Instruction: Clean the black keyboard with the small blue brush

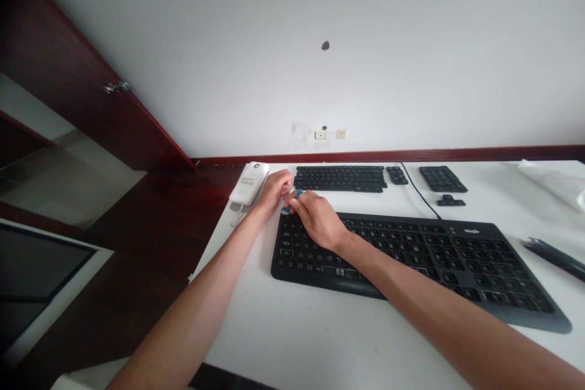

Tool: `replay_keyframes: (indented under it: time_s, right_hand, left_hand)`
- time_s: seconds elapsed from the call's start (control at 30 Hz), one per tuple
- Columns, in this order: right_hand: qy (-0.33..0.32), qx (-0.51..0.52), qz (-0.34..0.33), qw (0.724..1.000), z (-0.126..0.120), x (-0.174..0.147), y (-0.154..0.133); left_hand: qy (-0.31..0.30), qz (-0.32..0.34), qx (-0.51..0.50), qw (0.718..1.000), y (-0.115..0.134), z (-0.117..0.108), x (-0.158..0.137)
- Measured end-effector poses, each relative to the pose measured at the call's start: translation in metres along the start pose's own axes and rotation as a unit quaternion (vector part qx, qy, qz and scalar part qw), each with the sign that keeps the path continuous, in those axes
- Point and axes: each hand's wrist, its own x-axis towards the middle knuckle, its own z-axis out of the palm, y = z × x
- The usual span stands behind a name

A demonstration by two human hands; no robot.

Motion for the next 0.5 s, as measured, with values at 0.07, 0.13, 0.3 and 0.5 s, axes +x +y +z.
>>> replay_keyframes:
  time_s: [0.07, 0.13, 0.3, 0.5]
  right_hand:
    - [0.016, 0.001, 0.002, 1.0, -0.0004, -0.0001, -0.0006]
    - [0.017, -0.002, 0.007, 1.0, -0.0008, 0.0, -0.0008]
    - [-0.001, 0.017, -0.005, 1.0, -0.0009, 0.0, -0.0005]
    - [-0.017, 0.007, -0.006, 1.0, -0.0003, -0.0008, -0.0029]
  left_hand:
    - [-0.003, 0.007, 0.0, 1.0, 0.0002, 0.0002, -0.0006]
    - [-0.005, 0.01, -0.001, 1.0, 0.001, 0.0003, -0.0014]
    - [-0.002, 0.019, 0.014, 1.0, 0.0027, 0.0009, -0.0025]
    - [0.002, 0.017, 0.002, 1.0, 0.0003, 0.0014, 0.0001]
